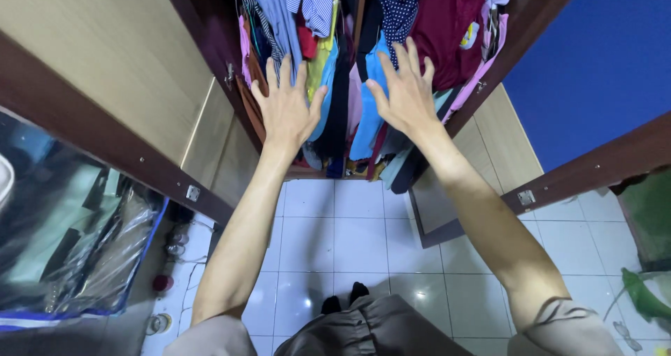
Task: The person folds several pieces of clothing on a bed and places them into a wooden wardrobe. The items include a light purple garment, blue jeans, a dark grey garment, and a light grey garment. Each item is folded and stacked on a shelf inside the wardrobe.
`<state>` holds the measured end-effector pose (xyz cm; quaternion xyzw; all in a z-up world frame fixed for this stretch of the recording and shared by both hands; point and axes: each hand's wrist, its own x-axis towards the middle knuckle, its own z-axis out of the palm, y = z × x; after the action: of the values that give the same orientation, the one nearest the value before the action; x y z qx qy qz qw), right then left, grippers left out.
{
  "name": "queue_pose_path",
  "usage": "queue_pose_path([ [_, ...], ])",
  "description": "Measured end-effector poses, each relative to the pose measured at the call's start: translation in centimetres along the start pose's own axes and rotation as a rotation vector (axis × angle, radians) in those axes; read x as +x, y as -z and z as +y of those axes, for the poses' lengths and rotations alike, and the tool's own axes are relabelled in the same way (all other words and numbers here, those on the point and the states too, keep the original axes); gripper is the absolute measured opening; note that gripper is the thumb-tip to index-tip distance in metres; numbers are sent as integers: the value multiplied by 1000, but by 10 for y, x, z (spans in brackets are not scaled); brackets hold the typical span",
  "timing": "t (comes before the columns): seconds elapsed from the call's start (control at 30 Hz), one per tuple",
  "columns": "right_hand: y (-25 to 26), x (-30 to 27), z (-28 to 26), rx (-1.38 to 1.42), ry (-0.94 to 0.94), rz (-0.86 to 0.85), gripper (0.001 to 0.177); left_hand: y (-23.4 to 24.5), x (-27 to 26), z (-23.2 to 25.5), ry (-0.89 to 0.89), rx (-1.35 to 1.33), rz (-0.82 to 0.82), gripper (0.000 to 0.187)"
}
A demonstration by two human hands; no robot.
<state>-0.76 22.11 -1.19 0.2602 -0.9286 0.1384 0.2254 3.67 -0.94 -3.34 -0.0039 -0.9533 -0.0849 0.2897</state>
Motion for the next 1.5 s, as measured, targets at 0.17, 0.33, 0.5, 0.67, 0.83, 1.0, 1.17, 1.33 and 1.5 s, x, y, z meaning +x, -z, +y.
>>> queue_pose_path([
  [0.17, -5, -9, -7, -11, 1, 12, 58, 1, -14, -8, -5, -7, 22, 62],
  [0.33, -8, -10, -11, -29, 51, 52, 54, 3, -22, -12, 24, -15, 8, 62],
  [0.5, -11, -5, -17, 9, 72, 29, 54, 2, -31, -17, 54, -14, 2, 63],
  [0.67, -22, 2, -15, 7, 132, 33, 53, 5, -42, -18, 108, -13, 20, 59],
  [0.83, -25, 12, -15, 103, 180, -3, 54, 8, -53, -19, 196, 37, 13, 60],
  [1.0, -36, 27, -13, 120, 290, 11, 55, 9, -62, -19, 301, 70, 17, 63],
  [1.17, -40, 40, -23, 183, 373, -50, 57, 19, -76, -17, 415, 80, 29, 62],
  [1.33, -59, 46, -25, 233, 463, -58, 57, 24, -93, -12, 510, 147, 78, 61],
  [1.5, -74, 43, -36, 322, 554, -45, 55, 36, -113, -3, 657, 205, 11, 62],
])
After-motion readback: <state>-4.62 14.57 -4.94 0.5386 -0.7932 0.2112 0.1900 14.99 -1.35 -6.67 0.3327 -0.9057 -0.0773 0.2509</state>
